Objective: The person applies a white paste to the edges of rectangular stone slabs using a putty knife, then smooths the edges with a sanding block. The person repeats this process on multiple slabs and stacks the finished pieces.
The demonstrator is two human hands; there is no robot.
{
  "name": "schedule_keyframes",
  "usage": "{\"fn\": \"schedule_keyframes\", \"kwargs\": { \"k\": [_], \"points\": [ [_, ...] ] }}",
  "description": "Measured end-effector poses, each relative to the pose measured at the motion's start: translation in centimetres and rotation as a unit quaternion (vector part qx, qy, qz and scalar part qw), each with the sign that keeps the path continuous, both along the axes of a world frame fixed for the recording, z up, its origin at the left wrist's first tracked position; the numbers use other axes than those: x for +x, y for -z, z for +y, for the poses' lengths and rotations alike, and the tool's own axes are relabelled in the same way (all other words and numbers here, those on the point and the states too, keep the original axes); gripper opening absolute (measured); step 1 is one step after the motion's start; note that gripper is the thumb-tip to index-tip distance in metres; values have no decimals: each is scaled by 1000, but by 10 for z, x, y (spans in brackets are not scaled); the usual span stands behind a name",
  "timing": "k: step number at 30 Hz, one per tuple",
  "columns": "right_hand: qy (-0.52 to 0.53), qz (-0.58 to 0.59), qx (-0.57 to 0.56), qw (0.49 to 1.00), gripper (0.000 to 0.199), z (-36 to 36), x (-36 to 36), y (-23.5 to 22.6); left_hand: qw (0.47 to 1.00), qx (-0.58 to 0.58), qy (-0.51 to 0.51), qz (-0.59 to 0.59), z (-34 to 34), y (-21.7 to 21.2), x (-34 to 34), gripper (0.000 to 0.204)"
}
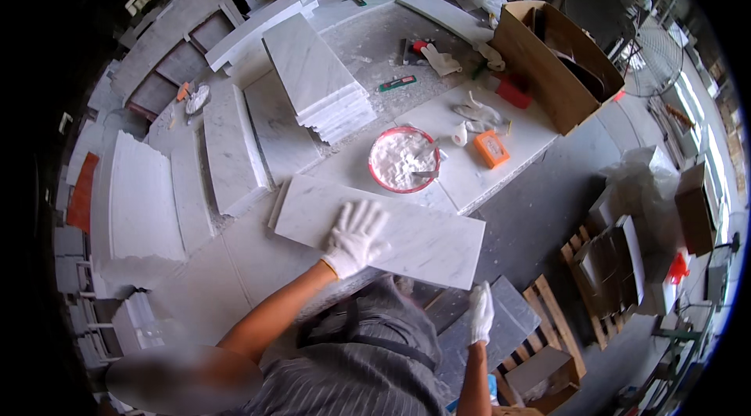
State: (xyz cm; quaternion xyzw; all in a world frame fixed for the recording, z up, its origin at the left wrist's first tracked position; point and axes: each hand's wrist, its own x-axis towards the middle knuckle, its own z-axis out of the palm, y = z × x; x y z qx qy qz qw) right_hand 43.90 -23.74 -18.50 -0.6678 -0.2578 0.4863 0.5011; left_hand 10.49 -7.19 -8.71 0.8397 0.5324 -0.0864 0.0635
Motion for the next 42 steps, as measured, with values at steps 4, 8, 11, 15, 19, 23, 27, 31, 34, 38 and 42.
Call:
{"fn": "schedule_keyframes", "kwargs": {
  "k": [4,8,11,15,19,23,27,31,34,38,42],
  "points": [
    [-2,-19,-66,998,59,0,17,13,980,-76,186,9,-18,-3,107,82],
    [0,15,-23,1000,56,17,19,5,971,-17,212,-106,-30,0,123,78],
    [-18,29,-73,997,61,37,5,-22,986,57,104,-121,0,18,57,74],
    [-56,10,-68,996,65,35,17,-3,962,253,-92,-48,37,1,-71,57],
    [-66,25,15,997,61,43,20,17,920,158,-358,30,5,26,-190,65],
    [-4,83,-36,996,61,62,-2,-30,917,192,-351,-9,-32,19,-183,63],
    [-9,47,25,999,61,70,-15,-29,947,209,-238,-57,-49,14,-111,61],
    [-24,-117,81,990,59,81,-34,-7,976,98,-21,-195,-80,33,-25,67],
    [12,-86,33,996,56,76,-30,8,978,83,25,-191,-75,23,-13,68],
    [32,-22,31,999,56,83,-44,-22,987,96,-57,-118,-44,19,-79,68],
    [48,-66,18,996,58,81,-44,-21,942,196,-263,-70,-41,17,-188,60]
  ]
}}
